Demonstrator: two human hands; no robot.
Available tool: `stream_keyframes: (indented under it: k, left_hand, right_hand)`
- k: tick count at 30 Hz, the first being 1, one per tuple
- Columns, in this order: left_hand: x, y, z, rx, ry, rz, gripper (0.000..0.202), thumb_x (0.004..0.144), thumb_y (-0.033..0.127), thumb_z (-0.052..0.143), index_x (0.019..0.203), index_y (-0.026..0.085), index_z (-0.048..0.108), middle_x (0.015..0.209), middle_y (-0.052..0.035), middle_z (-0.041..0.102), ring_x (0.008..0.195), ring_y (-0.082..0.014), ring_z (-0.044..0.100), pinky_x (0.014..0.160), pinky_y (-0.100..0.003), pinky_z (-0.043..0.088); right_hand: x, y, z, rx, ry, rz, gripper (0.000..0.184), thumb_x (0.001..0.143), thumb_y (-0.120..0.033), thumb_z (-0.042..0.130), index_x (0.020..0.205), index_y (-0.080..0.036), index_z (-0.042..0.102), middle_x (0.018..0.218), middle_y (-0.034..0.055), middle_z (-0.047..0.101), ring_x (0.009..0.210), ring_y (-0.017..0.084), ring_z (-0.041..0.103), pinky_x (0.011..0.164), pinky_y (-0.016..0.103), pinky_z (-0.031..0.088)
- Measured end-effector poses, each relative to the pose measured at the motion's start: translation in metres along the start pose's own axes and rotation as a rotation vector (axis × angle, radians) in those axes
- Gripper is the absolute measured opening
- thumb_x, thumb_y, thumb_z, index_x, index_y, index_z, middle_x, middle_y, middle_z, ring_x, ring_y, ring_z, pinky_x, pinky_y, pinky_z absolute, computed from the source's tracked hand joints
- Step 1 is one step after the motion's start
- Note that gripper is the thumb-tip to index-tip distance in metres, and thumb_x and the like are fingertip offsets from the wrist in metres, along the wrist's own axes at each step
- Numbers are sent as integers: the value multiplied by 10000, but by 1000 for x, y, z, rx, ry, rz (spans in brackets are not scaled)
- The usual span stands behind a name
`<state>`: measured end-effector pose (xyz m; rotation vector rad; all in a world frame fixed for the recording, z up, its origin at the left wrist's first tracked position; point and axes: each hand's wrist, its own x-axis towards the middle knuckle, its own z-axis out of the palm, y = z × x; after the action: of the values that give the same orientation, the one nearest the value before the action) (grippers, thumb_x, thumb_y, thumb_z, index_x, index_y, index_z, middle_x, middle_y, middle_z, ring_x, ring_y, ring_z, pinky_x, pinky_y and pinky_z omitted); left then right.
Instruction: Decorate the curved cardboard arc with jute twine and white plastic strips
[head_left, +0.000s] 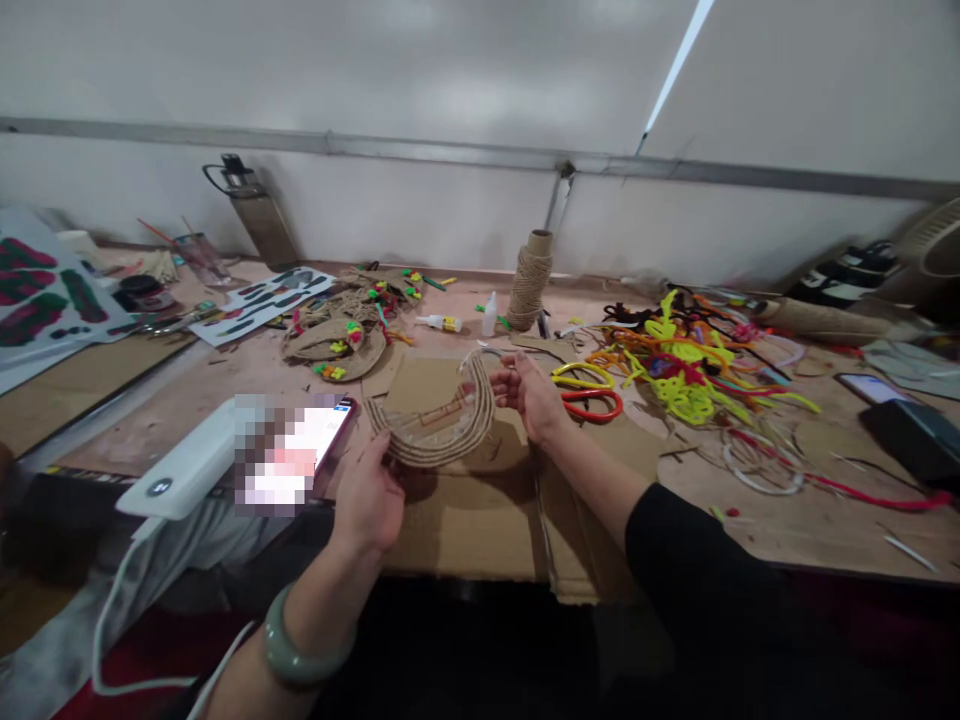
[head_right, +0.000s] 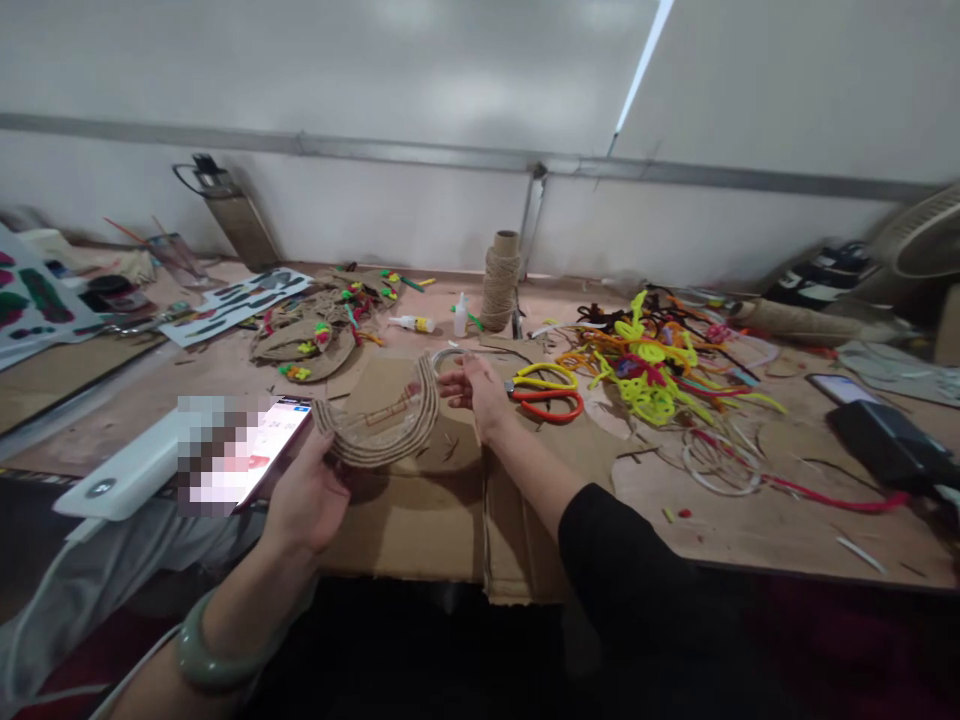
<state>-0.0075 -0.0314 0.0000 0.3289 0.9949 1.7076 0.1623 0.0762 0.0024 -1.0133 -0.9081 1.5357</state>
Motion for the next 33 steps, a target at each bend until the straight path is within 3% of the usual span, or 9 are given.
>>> stream_keyframes:
  k: [4, 8, 11, 14, 16, 18, 21, 28, 33]
  left_hand:
    - [-1, -5, -6, 32, -28, -69, 230, 738, 221, 663, 955, 158, 705, 1037, -61, 729, 1040, -213, 654, 915, -319, 521]
    - [5, -7, -6, 48, -58, -86, 255, 754, 214, 645, 999, 171, 704, 1105, -63, 714, 1072, -211, 643, 857, -284, 548]
    - [7, -8, -7, 54, -93, -116, 267, 760, 228, 629, 1005, 155, 708, 1116, -79, 710, 1091, -221, 634, 859, -288, 551]
    - [7, -8, -10, 61, -65, -133, 245, 750, 232, 632, 968, 154, 714, 1053, -76, 728, 1064, -224, 647, 849, -298, 555]
    - [7, -8, -11, 54, -68, -137, 242, 747, 221, 639, 969, 155, 711, 1016, -72, 736, 1056, -225, 650, 865, -309, 550]
    - [6, -8, -11, 40, -79, -146, 248, 753, 207, 636, 985, 154, 707, 997, -68, 739, 1054, -224, 650, 894, -323, 540]
    - [5, -7, -6, 14, -69, -176, 247, 787, 194, 590, 1000, 144, 704, 1001, -69, 738, 1051, -208, 650, 911, -312, 532]
    - [1, -6, 9, 41, -3, -261, 238, 831, 165, 514, 963, 145, 711, 915, -54, 749, 890, -164, 695, 755, -239, 573]
    - [0, -8, 10, 47, 7, -292, 236, 821, 148, 505, 945, 126, 704, 862, -52, 748, 819, -153, 697, 713, -223, 571]
  right_hand:
    - [-9, -25, -9, -7, 103, -109, 318, 782, -494, 590, 882, -214, 478, 671, -37, 654, 505, 75, 574, 447, 170, 390]
    - [-43, -50, -35, -150, 56, -228, 332, 744, -465, 633, 930, -230, 490, 726, -35, 660, 544, 79, 573, 487, 185, 412]
    - [-71, -63, -66, -609, -52, -256, 280, 784, -453, 589, 921, -213, 545, 784, 14, 666, 632, 120, 605, 549, 238, 467]
    - [-93, -60, -95, -1236, -199, -280, 268, 822, -408, 554, 966, -193, 626, 981, 90, 683, 892, 209, 640, 779, 365, 520]
    - [-104, -49, -104, -1500, -292, -282, 325, 823, -383, 565, 1072, -185, 635, 1170, 128, 643, 1095, 268, 595, 937, 441, 473]
    - [-111, -34, -103, -1669, -382, -267, 401, 822, -392, 585, 1161, -180, 617, 1344, 150, 539, 1241, 307, 503, 1026, 471, 413]
    - [-113, -19, -93, -1813, -395, -252, 483, 847, -435, 566, 1251, -171, 574, 1446, 162, 431, 1319, 346, 416, 1070, 503, 362]
    - [-107, -25, -78, -1852, -445, -231, 468, 861, -437, 553, 1241, -164, 578, 1380, 167, 490, 1239, 347, 493, 1000, 489, 430]
    - [-106, -19, -70, -1860, -380, -247, 494, 853, -458, 550, 1248, -161, 577, 1357, 181, 506, 1228, 369, 489, 974, 509, 431]
